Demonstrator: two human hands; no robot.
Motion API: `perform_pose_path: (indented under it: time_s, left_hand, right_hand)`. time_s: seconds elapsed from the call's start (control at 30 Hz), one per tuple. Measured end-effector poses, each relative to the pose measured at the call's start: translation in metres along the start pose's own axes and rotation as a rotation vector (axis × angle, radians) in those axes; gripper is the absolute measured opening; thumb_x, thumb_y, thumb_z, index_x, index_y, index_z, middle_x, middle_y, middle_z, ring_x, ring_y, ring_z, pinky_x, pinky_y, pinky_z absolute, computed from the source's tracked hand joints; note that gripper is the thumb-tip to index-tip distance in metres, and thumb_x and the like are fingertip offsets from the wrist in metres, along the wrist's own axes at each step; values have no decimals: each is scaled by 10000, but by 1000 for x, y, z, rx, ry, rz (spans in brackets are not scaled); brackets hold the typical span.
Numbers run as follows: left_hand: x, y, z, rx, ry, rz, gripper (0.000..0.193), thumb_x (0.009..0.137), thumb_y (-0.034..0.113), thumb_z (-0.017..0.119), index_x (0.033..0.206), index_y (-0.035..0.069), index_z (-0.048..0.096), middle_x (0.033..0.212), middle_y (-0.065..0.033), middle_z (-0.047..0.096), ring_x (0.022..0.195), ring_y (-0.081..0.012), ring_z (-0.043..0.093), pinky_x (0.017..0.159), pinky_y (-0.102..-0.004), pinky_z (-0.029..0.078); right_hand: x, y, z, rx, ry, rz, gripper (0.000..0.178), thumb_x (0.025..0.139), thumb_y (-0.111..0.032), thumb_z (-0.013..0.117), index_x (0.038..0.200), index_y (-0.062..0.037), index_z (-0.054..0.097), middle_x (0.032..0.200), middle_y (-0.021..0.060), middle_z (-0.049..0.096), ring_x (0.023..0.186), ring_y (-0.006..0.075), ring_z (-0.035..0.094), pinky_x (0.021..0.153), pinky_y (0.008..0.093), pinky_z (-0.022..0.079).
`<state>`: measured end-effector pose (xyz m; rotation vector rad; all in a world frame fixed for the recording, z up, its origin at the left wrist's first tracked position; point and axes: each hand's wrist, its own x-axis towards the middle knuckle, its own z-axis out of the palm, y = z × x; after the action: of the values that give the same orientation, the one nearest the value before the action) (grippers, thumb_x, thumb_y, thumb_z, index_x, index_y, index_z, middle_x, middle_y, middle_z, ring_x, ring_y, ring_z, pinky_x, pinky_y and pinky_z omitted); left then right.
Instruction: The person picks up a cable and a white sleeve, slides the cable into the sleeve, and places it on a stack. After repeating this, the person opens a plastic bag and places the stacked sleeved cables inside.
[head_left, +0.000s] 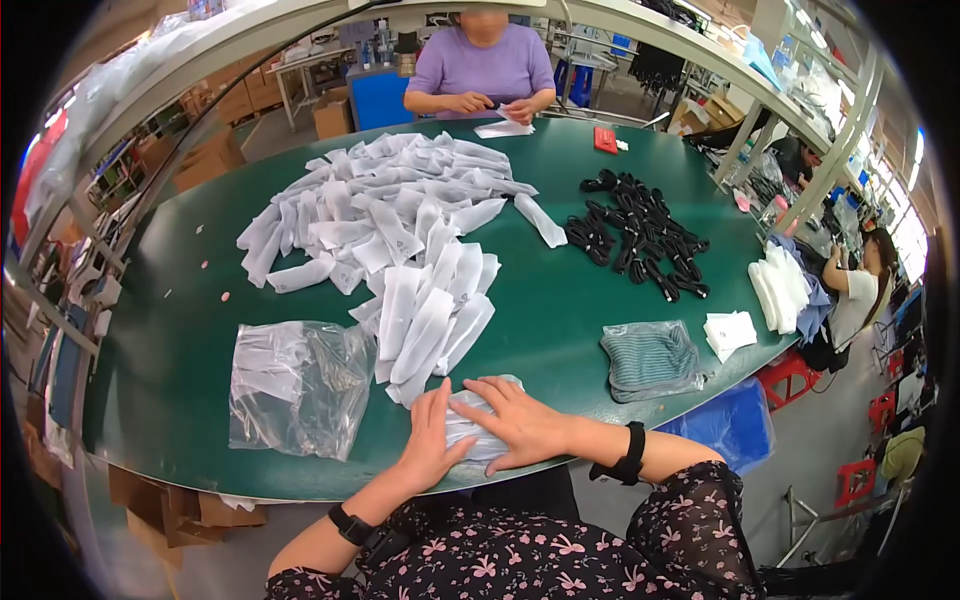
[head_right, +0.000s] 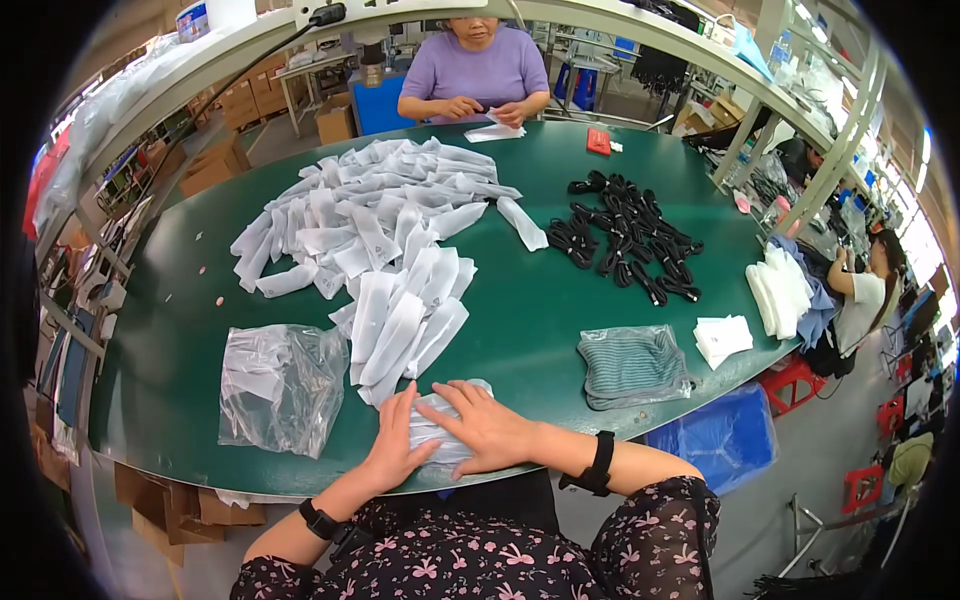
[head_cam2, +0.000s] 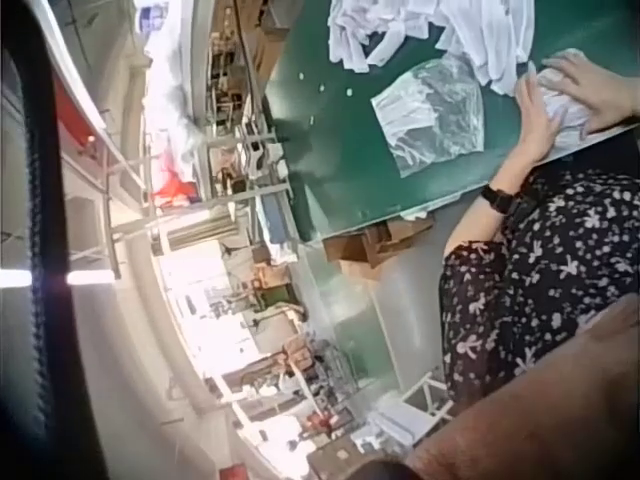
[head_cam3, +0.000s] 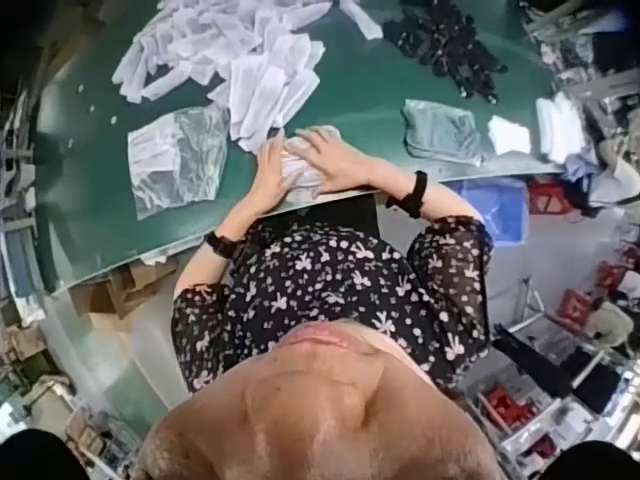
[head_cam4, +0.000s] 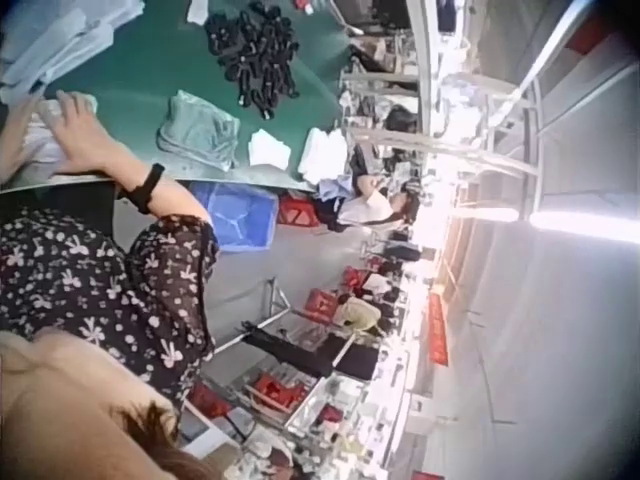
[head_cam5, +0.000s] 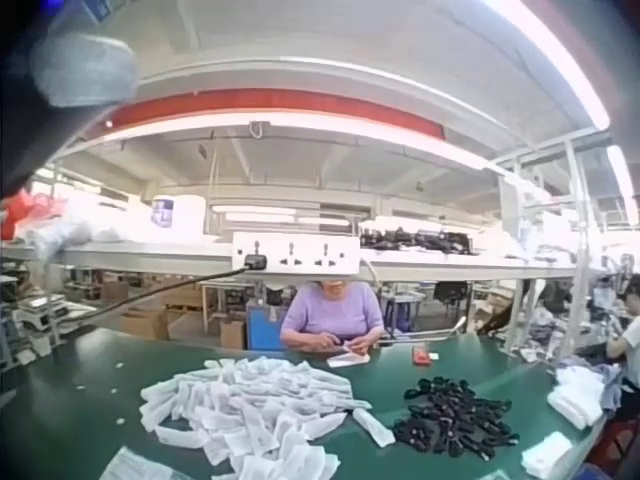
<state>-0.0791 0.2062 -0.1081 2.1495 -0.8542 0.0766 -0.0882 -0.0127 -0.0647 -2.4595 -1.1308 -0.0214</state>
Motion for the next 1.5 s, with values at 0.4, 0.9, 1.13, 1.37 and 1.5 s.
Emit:
perform_pose_path:
  time_s: [0.4, 0.9, 1.13, 1.37, 1.5]
  left_hand:
    - [14, -9, 13, 53, 45, 118, 645, 813, 104, 684, 1383, -4, 403, 1257, -217, 428, 1175, -396, 428, 1021, -450, 379]
    - [-52, 7, -104, 677, 474, -220, 313, 776, 127, 739, 1043, 21, 614, 1053, -166, 527, 967, -336, 518, 779, -416, 442]
    - [-66, -7, -111, 358, 734, -143, 153, 812, 4, 646, 964, 9, 630, 743, -105, 525, 651, -284, 549, 596, -372, 454]
    - [-78, -1, -129, 368, 842, -69, 160, 806, -67, 617, 952, -5, 640, 772, -108, 564, 629, -256, 559, 559, -329, 453]
    - [-85, -12, -127, 398, 853, 37, 222, 773, -89, 635, 977, -5, 656, 762, -105, 572, 614, -247, 562, 533, -319, 450]
  right_hand:
    - [-5, -4, 9, -92, 72, -14, 826, 677, -226, 782, 1391, -43, 409, 1204, 272, 439, 1065, 418, 466, 860, 496, 403]
    - [40, -15, -7, 275, 111, 47, 890, 633, -87, 787, 1436, -67, 402, 1191, 212, 496, 1076, 385, 514, 942, 421, 441]
    - [126, -31, 9, 388, -58, -162, 793, 741, -239, 776, 1425, -68, 414, 1181, 230, 496, 1075, 394, 514, 930, 421, 445]
    - [184, -40, 45, 540, -114, 288, 584, 827, -333, 733, 1299, -44, 545, 1127, 136, 619, 1007, 274, 605, 876, 381, 485]
    - [211, -50, 50, 1235, -307, 549, 549, 841, -386, 711, 1183, 26, 591, 1033, 172, 670, 923, 310, 655, 791, 400, 514]
